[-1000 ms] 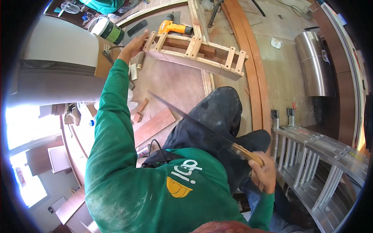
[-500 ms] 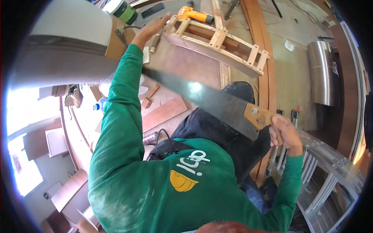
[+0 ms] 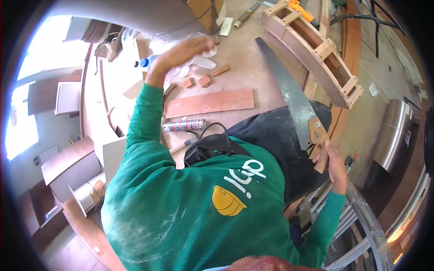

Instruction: The person fits a small wooden block into a wooden frame, marks a longer wooden plank using a tape measure and pencil, and then cuts the plank using a hand saw.

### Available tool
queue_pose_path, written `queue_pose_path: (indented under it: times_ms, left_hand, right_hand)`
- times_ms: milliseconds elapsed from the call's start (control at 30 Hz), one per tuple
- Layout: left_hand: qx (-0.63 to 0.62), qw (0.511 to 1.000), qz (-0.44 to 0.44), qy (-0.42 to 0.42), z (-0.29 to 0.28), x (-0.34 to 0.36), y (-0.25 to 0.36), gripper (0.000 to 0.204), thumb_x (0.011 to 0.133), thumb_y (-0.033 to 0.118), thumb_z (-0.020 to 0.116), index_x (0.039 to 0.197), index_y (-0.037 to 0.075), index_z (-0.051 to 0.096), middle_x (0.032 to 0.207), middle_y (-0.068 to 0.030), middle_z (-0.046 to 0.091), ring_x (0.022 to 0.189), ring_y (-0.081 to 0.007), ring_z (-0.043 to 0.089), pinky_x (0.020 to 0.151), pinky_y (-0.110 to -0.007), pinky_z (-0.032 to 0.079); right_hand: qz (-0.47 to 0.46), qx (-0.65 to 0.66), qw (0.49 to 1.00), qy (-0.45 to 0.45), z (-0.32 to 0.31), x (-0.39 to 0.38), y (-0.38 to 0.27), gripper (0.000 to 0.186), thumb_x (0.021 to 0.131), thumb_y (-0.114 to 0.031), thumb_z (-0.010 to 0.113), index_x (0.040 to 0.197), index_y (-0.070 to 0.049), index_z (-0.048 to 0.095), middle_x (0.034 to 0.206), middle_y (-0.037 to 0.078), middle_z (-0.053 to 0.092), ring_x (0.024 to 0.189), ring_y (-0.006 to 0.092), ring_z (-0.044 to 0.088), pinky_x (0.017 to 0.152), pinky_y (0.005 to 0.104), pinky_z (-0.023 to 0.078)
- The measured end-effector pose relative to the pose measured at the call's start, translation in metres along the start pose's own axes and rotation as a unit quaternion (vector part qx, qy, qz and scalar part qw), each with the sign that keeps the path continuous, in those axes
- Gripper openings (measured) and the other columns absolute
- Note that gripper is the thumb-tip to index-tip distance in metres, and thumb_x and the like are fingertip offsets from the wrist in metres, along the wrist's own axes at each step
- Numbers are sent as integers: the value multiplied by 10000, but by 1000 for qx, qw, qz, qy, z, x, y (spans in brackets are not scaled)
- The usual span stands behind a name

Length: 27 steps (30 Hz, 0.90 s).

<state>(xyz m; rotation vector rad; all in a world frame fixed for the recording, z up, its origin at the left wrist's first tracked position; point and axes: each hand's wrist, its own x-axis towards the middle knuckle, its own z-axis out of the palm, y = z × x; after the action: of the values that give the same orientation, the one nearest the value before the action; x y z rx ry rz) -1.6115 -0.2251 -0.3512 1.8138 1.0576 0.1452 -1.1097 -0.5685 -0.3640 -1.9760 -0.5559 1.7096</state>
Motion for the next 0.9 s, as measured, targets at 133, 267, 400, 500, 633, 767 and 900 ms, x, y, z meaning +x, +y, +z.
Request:
queue_pose_path:
  times_ms: [133,267,400,500,633,767,900]
  left_hand:
    - [129,979,-139,-76,75,-67,-35,495,1060,425,598,1446,116,597,1353,-162,677,1222,-308,646,1040,-422,508]
    - [249,963,-36,96,137,-113,-110,597,915,293,738,1435,83,533,1254,-249,650,1185,-440,627,988,-518,512]
    - [243,955,-54,162,158,-116,-97,664,890,232,755,1473,47,498,1392,-260,582,1289,-454,555,1072,-526,473]
    - [264,957,-30,113,173,-101,-102,868,862,247,805,1573,22,361,1490,-298,463,1338,-493,503,1094,-523,463]
    - [259,963,-54,50,185,-93,-110,1131,761,414,901,1600,-16,277,1535,-395,312,1416,-575,355,1169,-589,351]
    - [298,943,-150,1,191,-87,-87,1233,767,448,894,1627,-31,152,1574,-432,227,1452,-633,257,1187,-675,263]
    - [314,938,-148,-17,198,-85,-101,1285,773,481,883,1636,-37,83,1584,-454,179,1458,-675,201,1185,-740,195]
  right_hand:
    - [49,-103,988,108,-10,-10,-15,612,1022,-598,579,1214,-26,681,1027,43,703,916,144,647,746,300,500]
    - [-52,-55,976,205,-44,-13,12,546,1041,-557,574,1246,-63,690,1024,16,691,936,134,643,800,299,497]
    - [-136,23,963,232,-32,-37,-11,489,1065,-493,573,1271,-63,682,991,1,677,922,122,634,814,296,501]
    - [-104,54,952,281,-37,-43,11,529,1057,-537,564,1305,-82,669,990,25,701,934,128,662,769,295,500]
    - [19,160,919,360,-44,-38,107,555,1015,-582,597,1269,-95,678,930,10,680,854,109,655,754,277,495]
    - [88,142,912,376,-17,-15,177,431,1015,-472,650,1105,-56,716,895,5,671,801,103,618,713,261,464]
    - [-44,-82,827,555,13,30,198,321,1026,-320,664,1033,1,674,795,78,620,726,186,564,711,353,485]
